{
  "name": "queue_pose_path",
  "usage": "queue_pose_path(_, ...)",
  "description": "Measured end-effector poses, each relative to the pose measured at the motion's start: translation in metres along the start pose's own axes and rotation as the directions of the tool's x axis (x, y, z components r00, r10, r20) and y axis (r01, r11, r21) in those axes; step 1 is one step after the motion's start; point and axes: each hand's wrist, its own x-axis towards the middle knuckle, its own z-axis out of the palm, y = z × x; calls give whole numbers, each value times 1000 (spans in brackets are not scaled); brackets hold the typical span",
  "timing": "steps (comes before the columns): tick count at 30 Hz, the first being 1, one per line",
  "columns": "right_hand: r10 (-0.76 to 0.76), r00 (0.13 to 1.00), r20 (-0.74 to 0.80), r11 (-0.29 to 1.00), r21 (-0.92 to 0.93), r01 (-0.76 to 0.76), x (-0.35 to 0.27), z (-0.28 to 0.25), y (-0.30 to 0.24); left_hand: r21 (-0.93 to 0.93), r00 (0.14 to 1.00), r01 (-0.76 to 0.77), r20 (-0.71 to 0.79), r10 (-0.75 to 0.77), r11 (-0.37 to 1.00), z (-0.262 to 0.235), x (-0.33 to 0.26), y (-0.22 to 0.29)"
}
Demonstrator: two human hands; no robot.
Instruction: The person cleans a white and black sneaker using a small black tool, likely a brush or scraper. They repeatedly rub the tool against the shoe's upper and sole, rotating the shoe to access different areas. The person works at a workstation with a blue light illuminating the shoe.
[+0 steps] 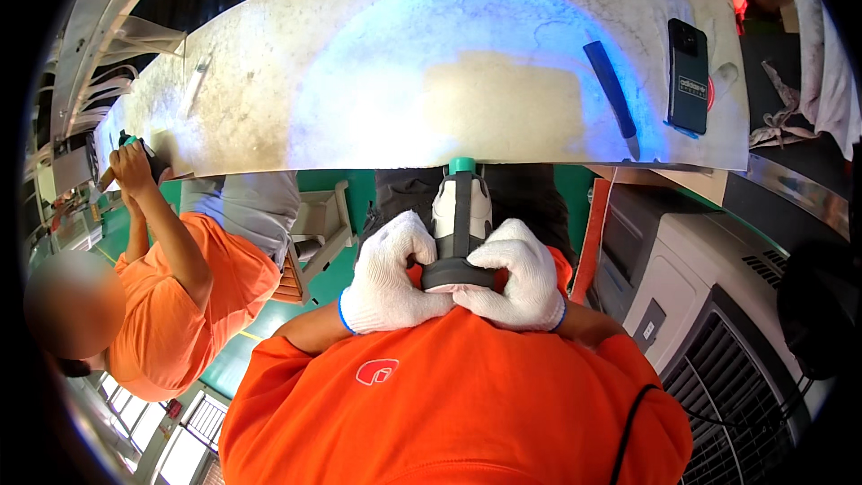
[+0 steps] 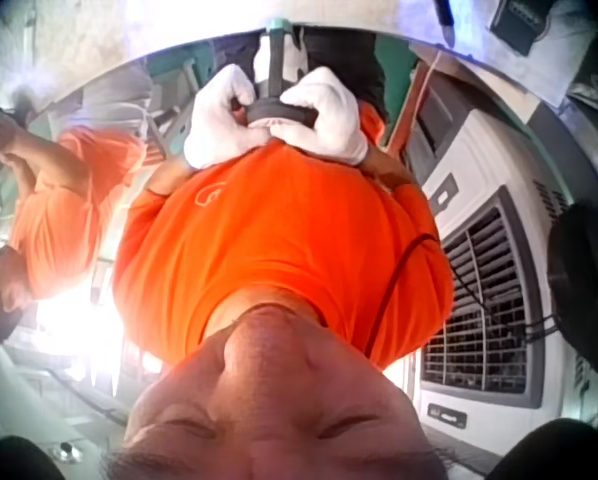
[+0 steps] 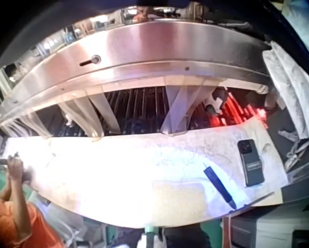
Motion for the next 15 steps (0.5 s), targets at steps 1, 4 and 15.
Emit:
queue_pose_path(1,22,1000,-8,1000,2,-22,0,-1,-2,7,1000,7,7,-7,1000,0,0,1)
queue_pose_path(4,104,994,-18,994,25,-104,1,-3,-9,4,999,32,-6,-32,999,3,-2,-2)
queue_pose_path(15,210,964,-166,978,57,-203,-19,3,-6,-177,990,-12,-140,-13,984,15,-15,-27)
